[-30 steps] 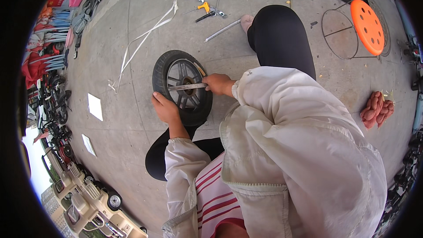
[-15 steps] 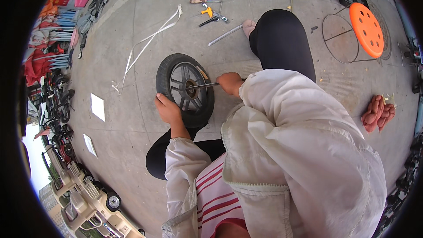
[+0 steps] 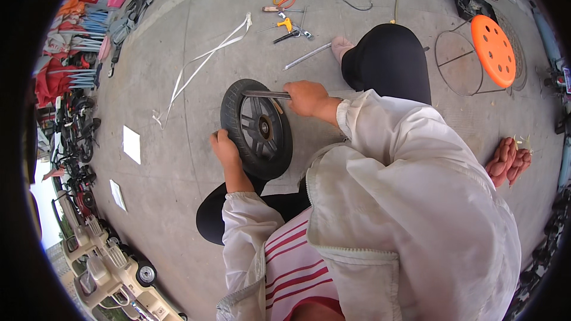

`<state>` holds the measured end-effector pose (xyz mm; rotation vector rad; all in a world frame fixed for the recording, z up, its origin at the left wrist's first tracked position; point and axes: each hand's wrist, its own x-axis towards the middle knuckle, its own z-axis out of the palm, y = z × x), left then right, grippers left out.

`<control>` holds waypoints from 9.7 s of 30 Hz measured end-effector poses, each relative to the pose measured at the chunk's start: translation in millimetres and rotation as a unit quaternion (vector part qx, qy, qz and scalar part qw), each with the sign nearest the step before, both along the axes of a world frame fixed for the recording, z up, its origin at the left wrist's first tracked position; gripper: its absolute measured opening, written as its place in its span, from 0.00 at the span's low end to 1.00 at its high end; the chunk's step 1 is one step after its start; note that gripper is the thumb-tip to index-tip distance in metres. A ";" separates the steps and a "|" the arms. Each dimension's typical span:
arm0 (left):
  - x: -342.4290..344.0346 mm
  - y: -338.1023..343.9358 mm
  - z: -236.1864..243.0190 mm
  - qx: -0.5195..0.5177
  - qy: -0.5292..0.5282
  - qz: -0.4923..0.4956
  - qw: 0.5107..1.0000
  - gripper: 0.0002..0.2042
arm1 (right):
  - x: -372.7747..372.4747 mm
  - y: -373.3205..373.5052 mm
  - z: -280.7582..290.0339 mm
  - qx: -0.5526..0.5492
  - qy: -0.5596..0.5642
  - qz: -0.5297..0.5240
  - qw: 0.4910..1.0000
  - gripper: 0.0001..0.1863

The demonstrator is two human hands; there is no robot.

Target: The person uses a metal tire lever to pry the tire bead away from the rim of a small wheel. They repeatedly insert the lever between the tire and rim, rotating the wheel to work around the circumference.

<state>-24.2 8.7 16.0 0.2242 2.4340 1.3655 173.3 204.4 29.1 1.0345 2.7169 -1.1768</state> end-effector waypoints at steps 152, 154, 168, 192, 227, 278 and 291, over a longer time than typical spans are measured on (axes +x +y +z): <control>35.9 9.5 5.3 0.003 0.111 -0.187 0.976 0.31 | -8.4 -24.7 -100.3 0.234 -0.020 0.124 0.964 0.06; 40.6 7.6 5.4 0.038 0.124 -0.181 0.975 0.30 | -6.2 -22.6 -97.7 0.256 -0.008 0.140 0.956 0.05; 57.6 20.6 31.8 -0.172 0.146 -0.163 0.961 0.36 | 8.6 -34.4 -87.3 0.321 0.067 0.198 0.924 0.05; 27.9 15.0 36.6 -0.097 0.114 -0.225 0.963 0.40 | 16.0 -12.5 -80.4 0.282 0.017 0.151 0.947 0.07; 25.4 21.3 -11.5 -0.142 0.189 -0.135 0.962 0.28 | -34.6 4.6 132.3 0.359 -0.076 0.349 0.862 0.09; -3.2 12.1 -16.8 0.013 0.097 -0.133 0.986 0.30 | -28.0 2.5 -0.2 0.362 0.134 0.214 0.897 0.24; -3.1 10.7 -19.1 0.027 0.077 -0.136 0.987 0.30 | -21.9 -3.1 -20.2 0.336 0.120 0.188 0.915 0.29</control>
